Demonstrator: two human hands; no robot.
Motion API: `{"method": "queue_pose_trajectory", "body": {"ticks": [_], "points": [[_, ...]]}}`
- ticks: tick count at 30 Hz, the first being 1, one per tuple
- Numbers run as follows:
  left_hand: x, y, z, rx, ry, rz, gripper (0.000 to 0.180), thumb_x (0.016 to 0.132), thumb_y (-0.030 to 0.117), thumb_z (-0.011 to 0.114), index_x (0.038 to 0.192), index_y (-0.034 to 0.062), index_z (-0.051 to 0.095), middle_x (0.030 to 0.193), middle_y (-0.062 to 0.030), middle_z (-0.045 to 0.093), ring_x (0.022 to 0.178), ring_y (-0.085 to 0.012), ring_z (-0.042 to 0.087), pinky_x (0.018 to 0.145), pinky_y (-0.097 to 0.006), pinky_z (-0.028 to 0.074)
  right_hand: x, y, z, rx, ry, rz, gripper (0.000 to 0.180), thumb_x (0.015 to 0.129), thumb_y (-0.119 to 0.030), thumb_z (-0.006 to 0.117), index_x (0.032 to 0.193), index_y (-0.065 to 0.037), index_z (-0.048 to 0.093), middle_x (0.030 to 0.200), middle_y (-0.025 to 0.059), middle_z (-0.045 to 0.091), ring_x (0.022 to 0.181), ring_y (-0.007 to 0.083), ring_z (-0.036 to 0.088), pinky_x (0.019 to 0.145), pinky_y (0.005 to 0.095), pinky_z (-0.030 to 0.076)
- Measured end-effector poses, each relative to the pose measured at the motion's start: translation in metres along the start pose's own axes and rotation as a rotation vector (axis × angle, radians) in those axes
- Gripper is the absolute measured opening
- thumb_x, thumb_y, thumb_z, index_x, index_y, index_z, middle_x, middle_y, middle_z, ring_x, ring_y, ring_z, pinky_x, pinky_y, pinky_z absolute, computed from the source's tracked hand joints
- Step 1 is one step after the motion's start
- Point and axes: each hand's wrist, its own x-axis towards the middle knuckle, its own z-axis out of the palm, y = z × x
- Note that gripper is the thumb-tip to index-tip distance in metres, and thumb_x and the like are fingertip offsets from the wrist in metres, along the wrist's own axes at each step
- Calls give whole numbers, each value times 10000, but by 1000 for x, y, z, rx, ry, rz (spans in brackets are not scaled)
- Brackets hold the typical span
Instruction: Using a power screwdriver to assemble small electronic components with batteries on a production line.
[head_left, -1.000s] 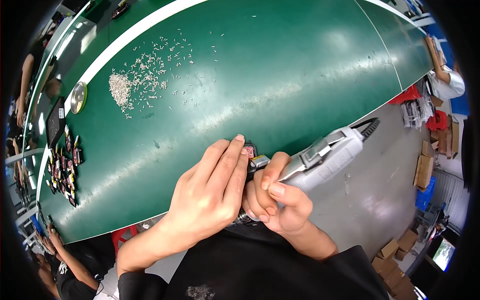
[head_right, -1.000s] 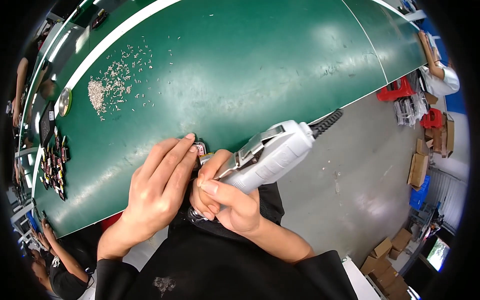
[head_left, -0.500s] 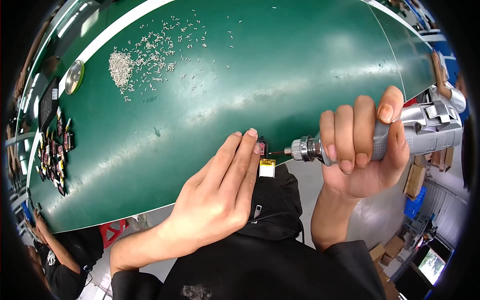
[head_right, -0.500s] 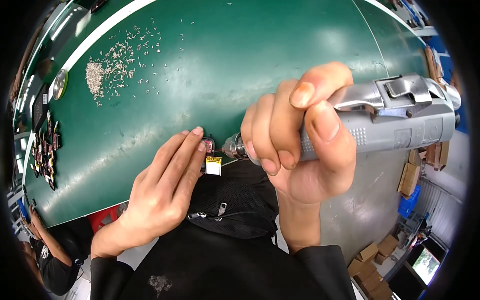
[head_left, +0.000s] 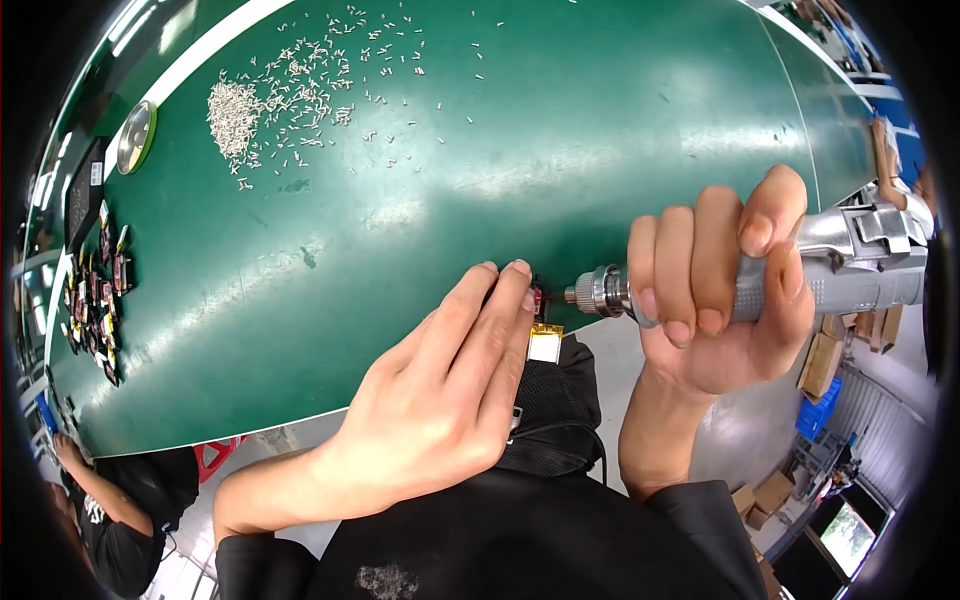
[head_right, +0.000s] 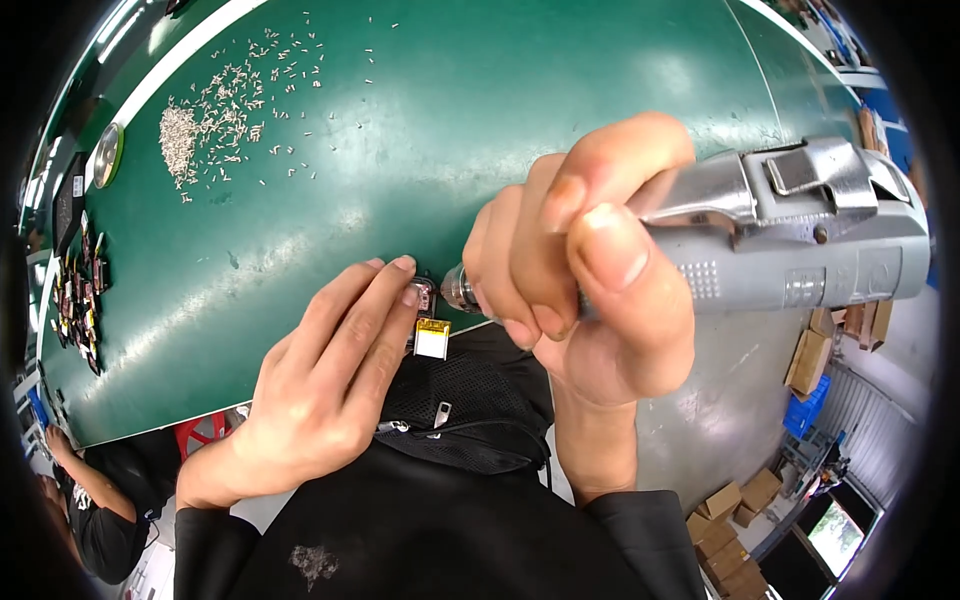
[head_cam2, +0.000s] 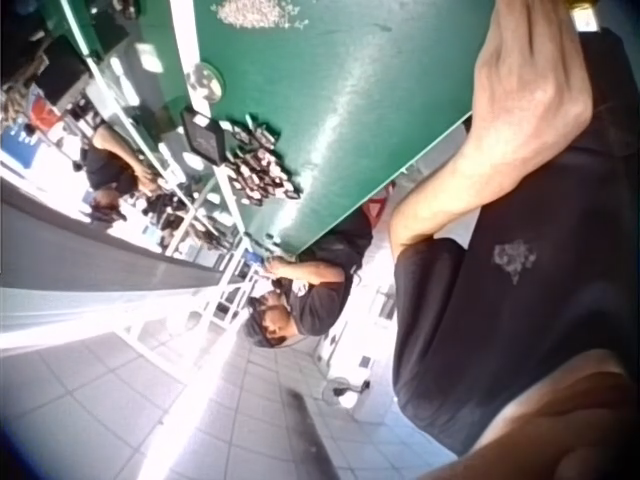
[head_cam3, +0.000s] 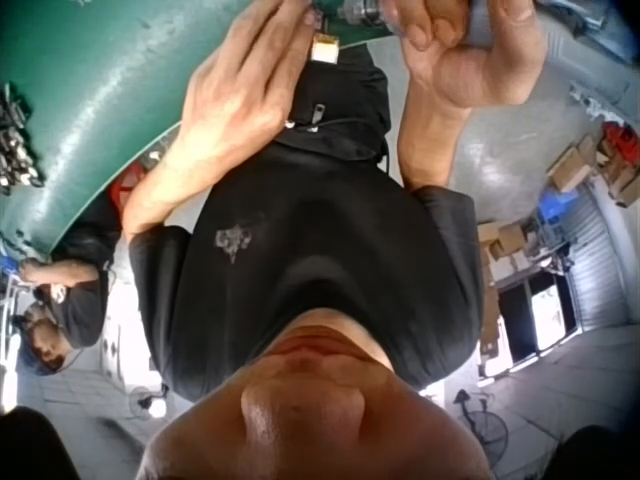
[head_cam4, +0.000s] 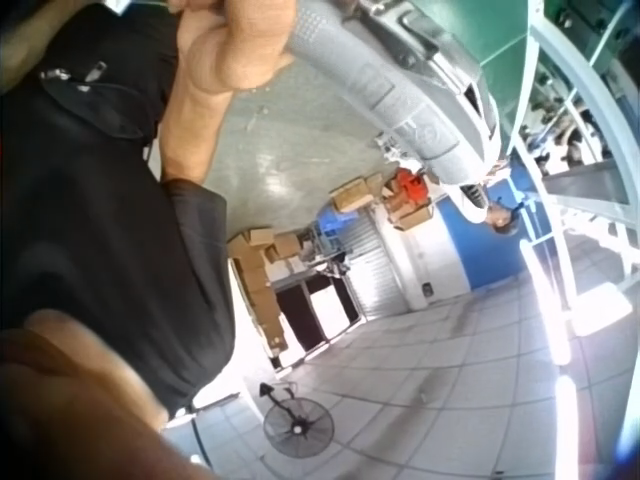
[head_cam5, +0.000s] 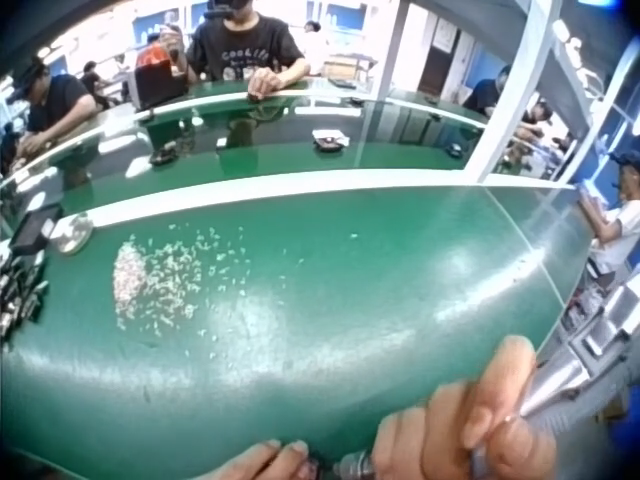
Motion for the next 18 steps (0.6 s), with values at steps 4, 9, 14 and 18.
{"method": "queue_pose_trajectory", "body": {"ticks": [4,9,14,18], "points": [[-2,1,3,-1,38,10,340,664,-64,660,987,-154,607,1105,-246,594,970,-358,598,746,-387,550,5,-5,11,-142,-118,43,160,972,-219,442,898,-80,416,562,-14,423,439,89,425,503,256,399],[1,2,5,21,62,27,331,664,-51,666,972,-150,601,1071,-248,594,974,-350,592,732,-387,552,9,-4,14,-209,-165,45,132,922,-147,520,891,-72,416,558,-17,430,428,83,413,467,245,373],[-1,-2,3,54,76,47,341,664,-43,655,984,-145,601,1070,-231,592,1000,-341,583,747,-383,550,17,0,15,-160,-232,35,148,876,-121,564,859,-62,429,554,-12,435,401,86,399,438,250,358],[-1,-6,-12,47,27,71,357,677,-5,630,1007,-137,603,1090,-219,591,1035,-328,573,800,-370,538,21,4,17,18,-284,93,121,794,-74,604,790,-41,488,525,1,455,387,104,414,421,256,357]]}}
